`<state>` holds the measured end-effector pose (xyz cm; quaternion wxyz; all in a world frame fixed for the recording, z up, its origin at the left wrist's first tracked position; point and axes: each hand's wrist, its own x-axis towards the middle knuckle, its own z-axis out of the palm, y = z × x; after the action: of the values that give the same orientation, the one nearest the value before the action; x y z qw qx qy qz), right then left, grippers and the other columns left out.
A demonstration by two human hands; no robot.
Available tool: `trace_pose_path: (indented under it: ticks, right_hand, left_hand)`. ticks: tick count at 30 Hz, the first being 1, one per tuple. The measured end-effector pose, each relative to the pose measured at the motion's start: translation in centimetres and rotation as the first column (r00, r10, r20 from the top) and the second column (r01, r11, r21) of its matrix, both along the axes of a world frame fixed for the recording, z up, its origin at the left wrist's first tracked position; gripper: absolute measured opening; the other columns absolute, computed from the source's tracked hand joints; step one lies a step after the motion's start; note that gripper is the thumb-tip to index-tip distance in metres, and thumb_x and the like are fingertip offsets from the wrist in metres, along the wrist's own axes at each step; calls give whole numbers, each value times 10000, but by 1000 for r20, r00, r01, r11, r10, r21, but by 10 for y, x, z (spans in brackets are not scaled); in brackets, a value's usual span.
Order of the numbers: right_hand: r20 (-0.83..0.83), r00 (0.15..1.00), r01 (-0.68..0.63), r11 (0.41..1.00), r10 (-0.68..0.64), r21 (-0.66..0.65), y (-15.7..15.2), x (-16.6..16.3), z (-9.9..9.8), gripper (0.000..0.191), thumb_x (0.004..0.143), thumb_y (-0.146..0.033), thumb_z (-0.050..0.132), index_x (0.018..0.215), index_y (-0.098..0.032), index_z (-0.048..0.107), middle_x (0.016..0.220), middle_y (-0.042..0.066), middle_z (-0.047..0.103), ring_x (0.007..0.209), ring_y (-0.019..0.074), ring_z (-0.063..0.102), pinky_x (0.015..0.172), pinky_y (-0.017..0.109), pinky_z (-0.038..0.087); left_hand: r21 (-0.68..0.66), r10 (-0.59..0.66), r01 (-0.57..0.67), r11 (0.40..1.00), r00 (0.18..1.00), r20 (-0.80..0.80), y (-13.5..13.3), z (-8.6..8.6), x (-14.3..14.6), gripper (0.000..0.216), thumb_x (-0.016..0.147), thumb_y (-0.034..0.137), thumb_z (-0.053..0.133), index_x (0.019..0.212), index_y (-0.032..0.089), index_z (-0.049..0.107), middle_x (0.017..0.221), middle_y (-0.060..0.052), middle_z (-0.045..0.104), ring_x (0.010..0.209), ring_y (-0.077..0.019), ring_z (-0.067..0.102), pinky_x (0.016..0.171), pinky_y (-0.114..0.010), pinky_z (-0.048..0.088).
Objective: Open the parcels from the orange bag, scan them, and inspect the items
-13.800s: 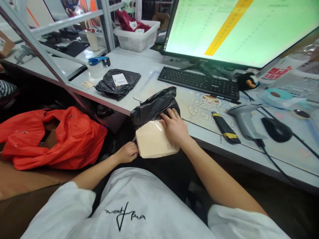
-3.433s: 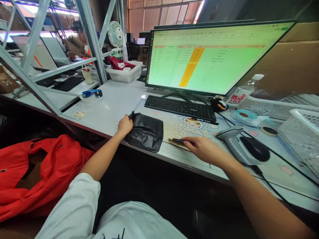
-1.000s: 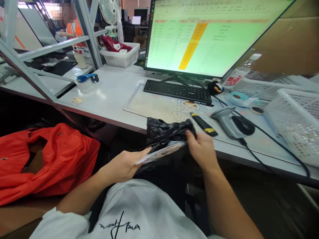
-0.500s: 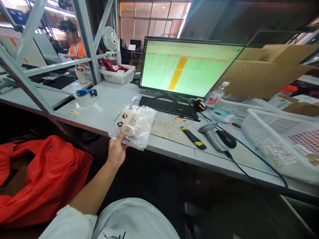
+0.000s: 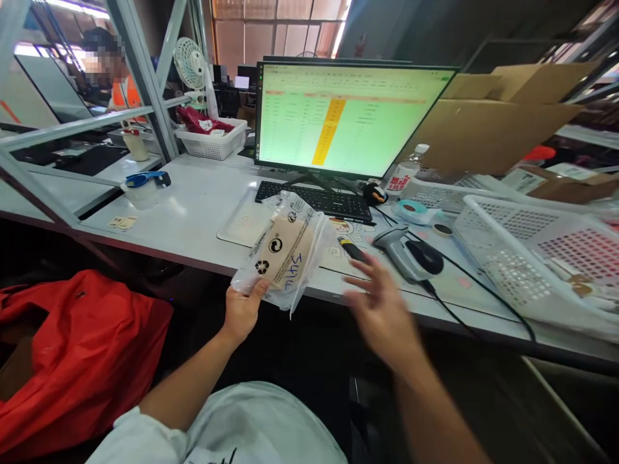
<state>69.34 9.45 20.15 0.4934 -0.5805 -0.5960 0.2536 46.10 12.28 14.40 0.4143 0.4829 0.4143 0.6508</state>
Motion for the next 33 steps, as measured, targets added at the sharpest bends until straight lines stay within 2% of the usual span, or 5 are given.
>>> trace_pose_path:
  ticks: [13,16,20,26,33]
  right_hand:
    - [-699,715,-207,950,-15,-232,59,-39,-37,588,619,-641,928,961,-202,738,815,85,769,702,274,725,672,395,597]
    - [-694,717,-164,950,-71,-267,58,-23,-44,579,558,-647,954,859,-210,722,755,72,750,659,261,700,641,379,578]
    - [-627,774,-82,967,-92,-243,59,-9,-59,546,587,-640,944,683,-232,594,606,19,655,514,184,567,516,314,466]
    - [-543,840,-52,992,-20,-116,56,-35,-42,643,642,-725,881,614,-235,465,502,-41,479,463,101,377,467,262,325]
    - [-561,828,-52,995,-7,-89,47,-30,-20,660,671,-736,864,627,-251,418,469,-63,411,407,86,303,415,259,230]
  left_hand:
    - [-316,74,127,940,830,553,14,-31,-34,413,806,494,851,1087,205,759,1166,-120,791,1092,-315,765,903,-427,668]
    - [-400,60,99,911,929,366,28,-41,-40,485,816,580,809,1083,186,717,1092,-151,780,980,-327,774,793,-443,670]
    - [-161,390,-407,899,912,-130,34,-39,-49,624,794,544,825,1294,247,598,1299,-161,694,1138,-343,711,999,-526,590]
    - [-66,-226,242,968,731,-643,20,9,-9,774,712,328,890,1444,291,640,1574,-138,552,1508,-417,447,1268,-629,326]
    - [-172,-494,479,861,705,-509,32,62,-36,399,826,335,823,1220,275,808,1206,-91,793,1105,-331,755,1014,-421,588]
